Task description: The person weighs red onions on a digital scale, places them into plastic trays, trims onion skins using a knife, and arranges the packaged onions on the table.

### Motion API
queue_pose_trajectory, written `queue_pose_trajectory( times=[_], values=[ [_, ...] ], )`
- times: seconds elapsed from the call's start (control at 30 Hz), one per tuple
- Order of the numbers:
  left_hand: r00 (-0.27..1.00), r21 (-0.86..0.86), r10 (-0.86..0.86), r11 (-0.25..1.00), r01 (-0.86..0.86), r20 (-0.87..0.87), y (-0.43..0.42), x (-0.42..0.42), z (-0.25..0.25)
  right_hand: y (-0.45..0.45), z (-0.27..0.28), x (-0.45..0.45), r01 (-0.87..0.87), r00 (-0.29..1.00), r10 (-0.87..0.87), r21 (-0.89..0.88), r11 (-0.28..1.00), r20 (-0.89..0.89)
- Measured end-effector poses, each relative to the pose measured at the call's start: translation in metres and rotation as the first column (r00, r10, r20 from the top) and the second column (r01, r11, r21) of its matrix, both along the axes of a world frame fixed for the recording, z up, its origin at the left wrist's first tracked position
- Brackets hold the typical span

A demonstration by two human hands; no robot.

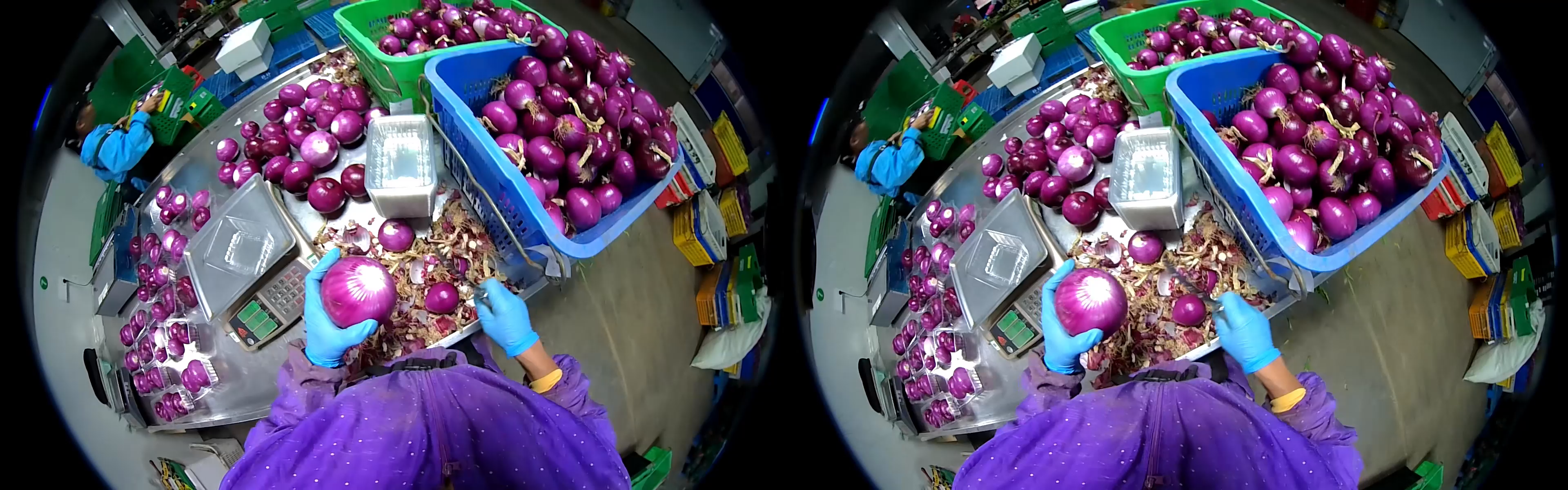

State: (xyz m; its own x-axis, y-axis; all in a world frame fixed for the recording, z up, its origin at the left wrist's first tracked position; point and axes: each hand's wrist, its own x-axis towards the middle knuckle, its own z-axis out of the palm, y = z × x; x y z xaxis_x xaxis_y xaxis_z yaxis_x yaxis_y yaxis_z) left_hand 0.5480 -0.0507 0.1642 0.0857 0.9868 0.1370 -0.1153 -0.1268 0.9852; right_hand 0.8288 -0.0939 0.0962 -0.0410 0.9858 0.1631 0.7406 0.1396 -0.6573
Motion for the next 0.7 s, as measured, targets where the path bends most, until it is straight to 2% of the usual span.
queue_pose_trajectory(
  times=[0.03, 0.1, 0.17, 0.23, 0.27, 0.37, 0.4, 0.43, 0.5, 0.53, 0.57, 0.6, 0.63, 0.67, 0.7],
  values=[
    [1.0, 0.01, -0.009, 1.0, 0.009, 0.018, 0.0, 0.001, -0.006, 0.003, 0.015, -0.013, -0.034, 0.998, 0.037, 0.042, 0.999, -0.057],
    [0.998, -0.008, -0.034, 0.999, 0.035, 0.049, -0.004, 0.006, -0.007, 0.009, 0.028, -0.03, -0.085, 0.986, 0.082, -0.013, 0.996, -0.148],
    [0.997, -0.04, -0.033, 0.999, 0.036, 0.075, -0.005, 0.008, -0.013, 0.021, 0.029, -0.041, -0.133, 0.906, 0.122, 0.001, 0.991, -0.406],
    [0.955, -0.183, 0.0, 0.982, 0.057, 0.298, -0.01, 0.015, -0.013, 0.028, 0.054, -0.043, -0.258, 0.668, -0.045, -0.288, 0.922, -0.743],
    [0.915, -0.246, 0.029, 0.966, 0.077, 0.401, -0.012, 0.018, -0.013, 0.032, 0.063, -0.046, -0.359, 0.513, -0.173, -0.393, 0.847, -0.841],
    [0.858, -0.268, 0.024, 0.954, 0.133, 0.513, -0.014, 0.026, -0.022, 0.03, 0.055, -0.064, -0.647, 0.067, -0.32, -0.285, 0.707, -0.945],
    [0.876, -0.237, 0.027, 0.966, 0.101, 0.482, -0.015, 0.032, -0.016, 0.027, 0.04, -0.069, -0.688, 0.044, -0.338, -0.274, 0.673, -0.94],
    [0.927, -0.19, -0.012, 0.978, 0.089, 0.374, -0.013, 0.032, -0.014, 0.028, 0.044, -0.075, -0.67, 0.033, -0.363, -0.29, 0.683, -0.931],
    [0.992, -0.168, -0.124, 0.977, 0.127, 0.033, -0.007, 0.015, -0.025, 0.038, 0.039, -0.071, -0.566, 0.156, -0.327, -0.355, 0.744, -0.932],
    [0.971, -0.249, -0.21, 0.94, 0.233, 0.114, -0.004, 0.009, -0.018, 0.04, 0.053, -0.071, -0.485, 0.276, -0.29, -0.393, 0.781, -0.917],
    [0.937, -0.321, -0.284, 0.885, 0.338, 0.203, -0.002, 0.002, -0.013, 0.042, 0.066, -0.065, -0.476, 0.448, -0.224, -0.444, 0.759, -0.865],
    [0.797, -0.417, -0.296, 0.726, 0.546, 0.527, -0.005, -0.013, -0.019, 0.046, 0.056, -0.07, -0.391, 0.595, 0.059, -0.225, 0.893, -0.801],
    [0.828, -0.483, -0.201, 0.73, 0.483, 0.523, -0.008, -0.002, -0.012, 0.049, 0.053, -0.077, -0.348, 0.728, 0.293, 0.035, 0.937, -0.62],
    [0.815, -0.538, -0.077, 0.715, 0.446, 0.574, -0.011, 0.005, -0.02, 0.048, 0.061, -0.075, -0.425, 0.738, 0.354, 0.013, 0.905, -0.574],
    [0.791, -0.59, 0.048, 0.693, 0.413, 0.61, -0.011, 0.01, -0.032, 0.049, 0.063, -0.076, -0.424, 0.797, 0.404, 0.06, 0.904, -0.45]
  ],
)
